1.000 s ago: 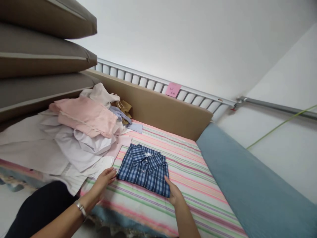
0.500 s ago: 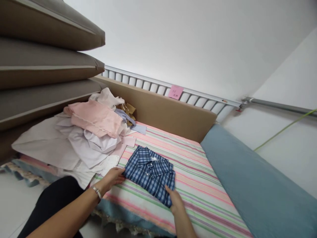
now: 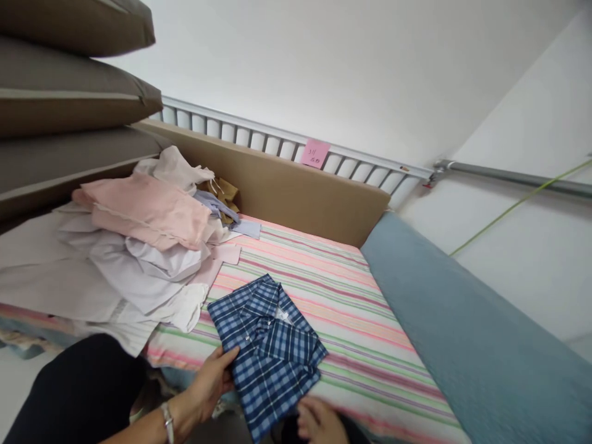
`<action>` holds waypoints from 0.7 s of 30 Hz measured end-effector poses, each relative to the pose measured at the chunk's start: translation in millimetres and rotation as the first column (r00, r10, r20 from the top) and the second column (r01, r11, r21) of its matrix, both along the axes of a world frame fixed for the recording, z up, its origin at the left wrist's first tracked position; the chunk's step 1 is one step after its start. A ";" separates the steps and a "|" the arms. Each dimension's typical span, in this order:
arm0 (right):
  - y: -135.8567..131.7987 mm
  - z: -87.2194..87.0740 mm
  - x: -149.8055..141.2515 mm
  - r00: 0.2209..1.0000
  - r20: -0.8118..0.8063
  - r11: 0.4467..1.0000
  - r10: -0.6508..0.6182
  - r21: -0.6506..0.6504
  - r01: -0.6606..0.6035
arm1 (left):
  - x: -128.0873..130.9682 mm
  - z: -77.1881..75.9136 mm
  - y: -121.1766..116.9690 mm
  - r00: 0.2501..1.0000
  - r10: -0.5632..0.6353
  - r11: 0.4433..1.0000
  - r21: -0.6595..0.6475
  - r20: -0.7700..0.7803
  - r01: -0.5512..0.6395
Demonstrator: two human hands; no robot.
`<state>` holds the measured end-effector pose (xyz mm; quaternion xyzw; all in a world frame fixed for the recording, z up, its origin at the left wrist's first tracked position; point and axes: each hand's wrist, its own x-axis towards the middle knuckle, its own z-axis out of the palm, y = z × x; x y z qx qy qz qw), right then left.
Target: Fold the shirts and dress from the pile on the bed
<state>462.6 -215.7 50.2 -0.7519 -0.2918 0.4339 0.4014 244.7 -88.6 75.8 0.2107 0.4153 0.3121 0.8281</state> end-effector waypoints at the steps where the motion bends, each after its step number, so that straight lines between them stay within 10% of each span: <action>1: 5.7 15.4 18.8 0.993 0.116 1.000 -0.011 0.030 0.007 | 2.0 0.1 0.1 1.000 -0.001 1.000 -0.020 0.002 0.001; 5: 56.9 59.2 68.3 0.918 0.380 0.980 -0.113 0.192 0.041 | 6.3 1.6 0.4 1.000 0.010 0.998 -0.065 0.005 -0.010; 11: 138.3 51.6 77.2 0.947 0.314 0.994 0.064 0.061 -0.088 | 9.0 2.8 -6.0 0.999 0.041 0.998 -0.046 0.004 -0.041; 16: 143.7 45.8 71.6 0.971 0.079 0.974 0.225 0.020 -0.227 | 17.3 -24.7 -8.4 0.994 0.106 0.994 -0.029 -0.033 -0.107; 21: 121.1 49.5 69.8 0.992 -0.017 0.989 0.128 0.074 -0.126 | 19.7 -37.9 1.6 0.987 0.144 0.989 0.052 -0.070 -0.141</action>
